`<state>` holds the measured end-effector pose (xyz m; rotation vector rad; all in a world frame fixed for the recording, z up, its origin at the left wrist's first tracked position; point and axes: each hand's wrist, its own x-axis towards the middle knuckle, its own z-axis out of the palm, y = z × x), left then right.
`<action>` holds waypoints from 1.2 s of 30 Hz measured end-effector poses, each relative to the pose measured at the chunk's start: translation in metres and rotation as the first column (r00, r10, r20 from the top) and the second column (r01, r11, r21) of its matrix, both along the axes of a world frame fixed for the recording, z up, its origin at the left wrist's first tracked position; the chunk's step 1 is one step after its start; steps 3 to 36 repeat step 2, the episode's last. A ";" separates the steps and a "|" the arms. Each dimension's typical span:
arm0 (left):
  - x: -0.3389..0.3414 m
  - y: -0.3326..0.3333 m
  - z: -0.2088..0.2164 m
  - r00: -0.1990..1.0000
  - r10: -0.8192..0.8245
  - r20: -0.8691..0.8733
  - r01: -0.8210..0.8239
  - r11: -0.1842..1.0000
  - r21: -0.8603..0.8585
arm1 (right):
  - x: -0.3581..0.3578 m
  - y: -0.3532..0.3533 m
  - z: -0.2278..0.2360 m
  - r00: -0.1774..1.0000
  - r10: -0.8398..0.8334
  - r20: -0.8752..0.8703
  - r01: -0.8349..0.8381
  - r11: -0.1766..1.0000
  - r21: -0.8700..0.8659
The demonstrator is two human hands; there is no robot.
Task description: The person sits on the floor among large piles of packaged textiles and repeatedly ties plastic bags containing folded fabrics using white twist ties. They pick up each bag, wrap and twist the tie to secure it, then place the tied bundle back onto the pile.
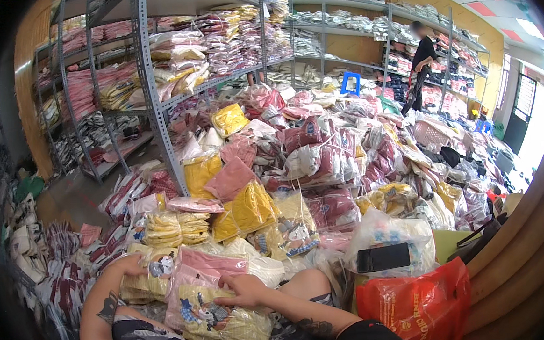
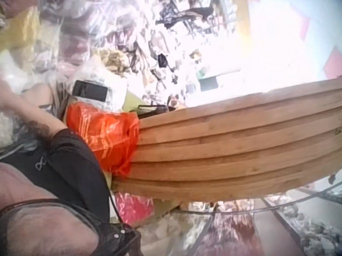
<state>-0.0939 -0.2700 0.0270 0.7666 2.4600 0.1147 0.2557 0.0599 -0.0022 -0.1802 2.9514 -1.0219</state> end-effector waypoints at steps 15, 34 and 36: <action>-0.012 -0.011 -0.016 0.995 -0.048 -0.093 0.047 0.999 -0.020 | -0.003 0.000 -0.001 1.000 0.011 0.004 -0.011 1.000 0.000; -0.012 -0.011 -0.016 0.995 -0.048 -0.093 0.047 0.999 -0.020 | -0.003 0.000 -0.001 1.000 0.011 0.004 -0.011 1.000 0.000; -0.012 -0.011 -0.016 0.995 -0.048 -0.093 0.047 0.999 -0.020 | -0.003 0.000 -0.001 1.000 0.011 0.004 -0.011 1.000 0.000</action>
